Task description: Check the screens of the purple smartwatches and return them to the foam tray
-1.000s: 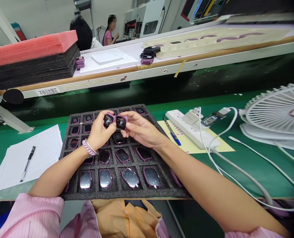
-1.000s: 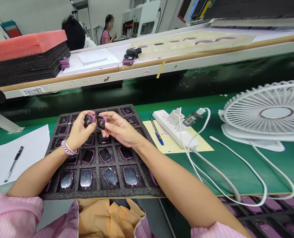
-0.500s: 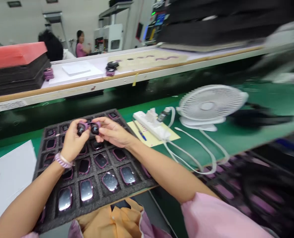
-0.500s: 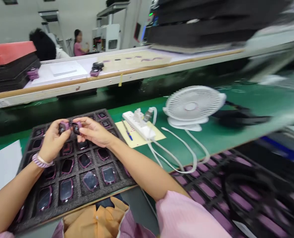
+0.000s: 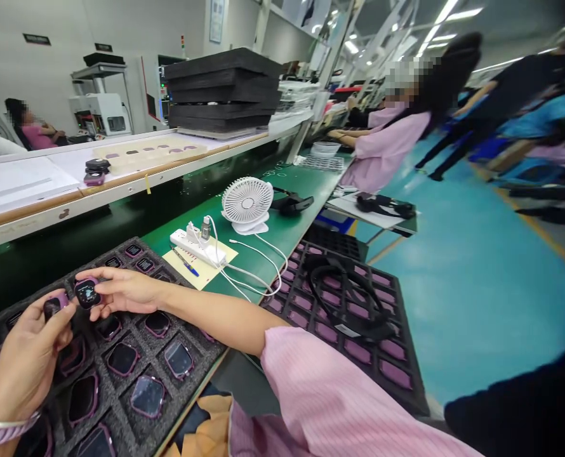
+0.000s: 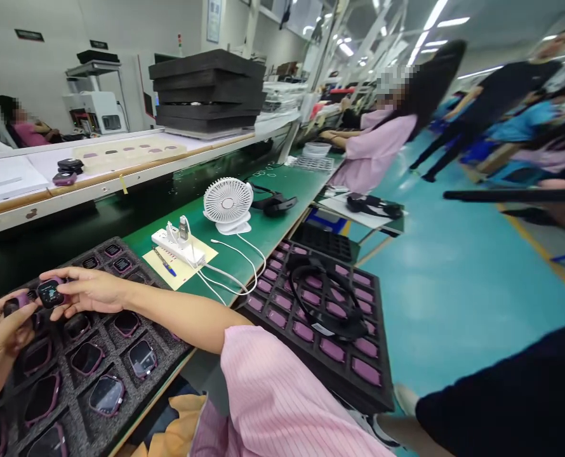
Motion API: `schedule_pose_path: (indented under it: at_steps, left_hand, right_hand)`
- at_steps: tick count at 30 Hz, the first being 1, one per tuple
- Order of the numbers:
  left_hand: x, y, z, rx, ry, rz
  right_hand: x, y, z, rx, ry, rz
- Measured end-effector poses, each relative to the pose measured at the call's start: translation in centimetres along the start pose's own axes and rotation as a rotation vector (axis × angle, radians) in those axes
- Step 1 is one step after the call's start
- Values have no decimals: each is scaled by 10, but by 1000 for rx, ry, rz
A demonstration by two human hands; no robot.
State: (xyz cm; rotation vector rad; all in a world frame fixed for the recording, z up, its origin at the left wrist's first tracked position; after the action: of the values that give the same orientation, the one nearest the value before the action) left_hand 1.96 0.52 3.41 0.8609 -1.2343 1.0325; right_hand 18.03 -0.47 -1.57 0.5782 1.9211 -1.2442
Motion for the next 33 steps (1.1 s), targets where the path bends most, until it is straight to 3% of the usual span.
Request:
schedule_pose_path:
  at_steps: [5, 9, 13, 15, 26, 30, 33]
  left_hand:
    - [-3, -3, -8, -9, 87, 109]
    - [-7, -5, -4, -56, 113, 206]
    - [-13, -2, -7, -82, 101, 294]
    - [-16, 2, -12, -84, 78, 307]
    - [-26, 4, -14, -150, 58, 239]
    - [-28, 4, -15, -130, 2, 191]
    - [-32, 5, -12, -46, -49, 137]
  right_hand:
    - [-8, 6, -3, 232, -111, 4]
    - [-9, -5, 7, 402, -51, 11]
    - [0, -7, 12, 309, -49, -45]
    - [0, -2, 13, 307, -15, 54]
    - [-3, -9, 18, 451, -4, 198]
    - [-3, -10, 16, 432, 0, 196]
    - [4, -8, 25, 377, -8, 213]
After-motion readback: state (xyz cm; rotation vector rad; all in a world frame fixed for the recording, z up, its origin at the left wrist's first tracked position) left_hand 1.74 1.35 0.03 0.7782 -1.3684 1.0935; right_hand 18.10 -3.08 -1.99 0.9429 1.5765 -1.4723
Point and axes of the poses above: each hand's wrist, its own z-axis away from the middle knuckle, its own y-axis out of the back of the hand, x = y × z, the point moved 4 cm from there along -z, towards the middle knuckle, and after that the axes turned 2 degrees about y, right-handed, at the moved point
